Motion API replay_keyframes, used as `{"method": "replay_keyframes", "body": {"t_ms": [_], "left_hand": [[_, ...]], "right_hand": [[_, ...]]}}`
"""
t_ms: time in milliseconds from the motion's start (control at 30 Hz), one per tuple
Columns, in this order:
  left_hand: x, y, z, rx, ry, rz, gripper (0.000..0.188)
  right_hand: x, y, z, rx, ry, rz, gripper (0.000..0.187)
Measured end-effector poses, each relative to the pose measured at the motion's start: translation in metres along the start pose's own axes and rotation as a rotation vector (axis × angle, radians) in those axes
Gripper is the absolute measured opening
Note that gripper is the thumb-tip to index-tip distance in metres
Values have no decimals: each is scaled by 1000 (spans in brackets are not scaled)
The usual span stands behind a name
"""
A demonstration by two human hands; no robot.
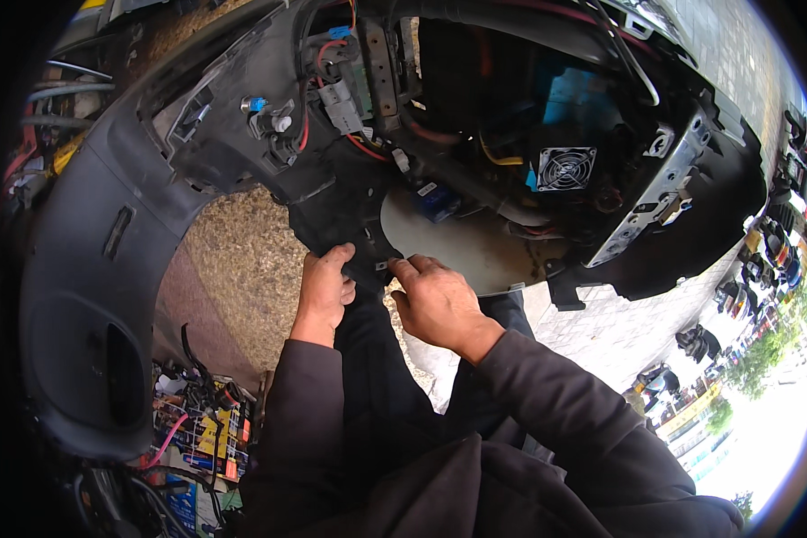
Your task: The person uses a cordless drill to remove screws from a scooter's body panels and seat. They detach the front fairing, then the seat cover, exposing the battery and internal wiring. The removed panels are set aside on the ground.
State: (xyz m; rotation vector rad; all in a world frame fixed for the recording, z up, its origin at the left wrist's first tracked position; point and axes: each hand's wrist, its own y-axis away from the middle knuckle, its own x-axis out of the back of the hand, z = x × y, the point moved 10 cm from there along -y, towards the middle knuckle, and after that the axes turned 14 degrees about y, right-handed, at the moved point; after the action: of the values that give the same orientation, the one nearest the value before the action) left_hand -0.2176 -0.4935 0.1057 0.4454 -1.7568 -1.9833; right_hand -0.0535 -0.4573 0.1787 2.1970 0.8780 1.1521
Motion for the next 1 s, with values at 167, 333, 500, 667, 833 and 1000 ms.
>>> {"method": "replay_keyframes", "body": {"t_ms": [167, 333, 500, 667, 833, 1000], "left_hand": [[-1, -8, -4, 82, -7, -136, 14], [-8, -2, -24, 373, 114, -244, 23], [-9, -1, -24, 376, 222, -230, 28], [-11, 1, -27, 387, 265, -236, 27], [-3, -2, -29, 403, 280, -166, 26], [-21, 4, -33, 527, 252, -421, 29]], "right_hand": [[-2, -1, -1, 4, 21, -4, 41], [-5, -2, 2, -27, 25, -1, 40], [-3, -3, 0, -39, 42, 19, 40], [3, -2, 0, -44, 18, 80, 42], [20, -19, 19, -158, -261, 18, 47], [92, -72, 25, -145, -551, 341, 33]]}}
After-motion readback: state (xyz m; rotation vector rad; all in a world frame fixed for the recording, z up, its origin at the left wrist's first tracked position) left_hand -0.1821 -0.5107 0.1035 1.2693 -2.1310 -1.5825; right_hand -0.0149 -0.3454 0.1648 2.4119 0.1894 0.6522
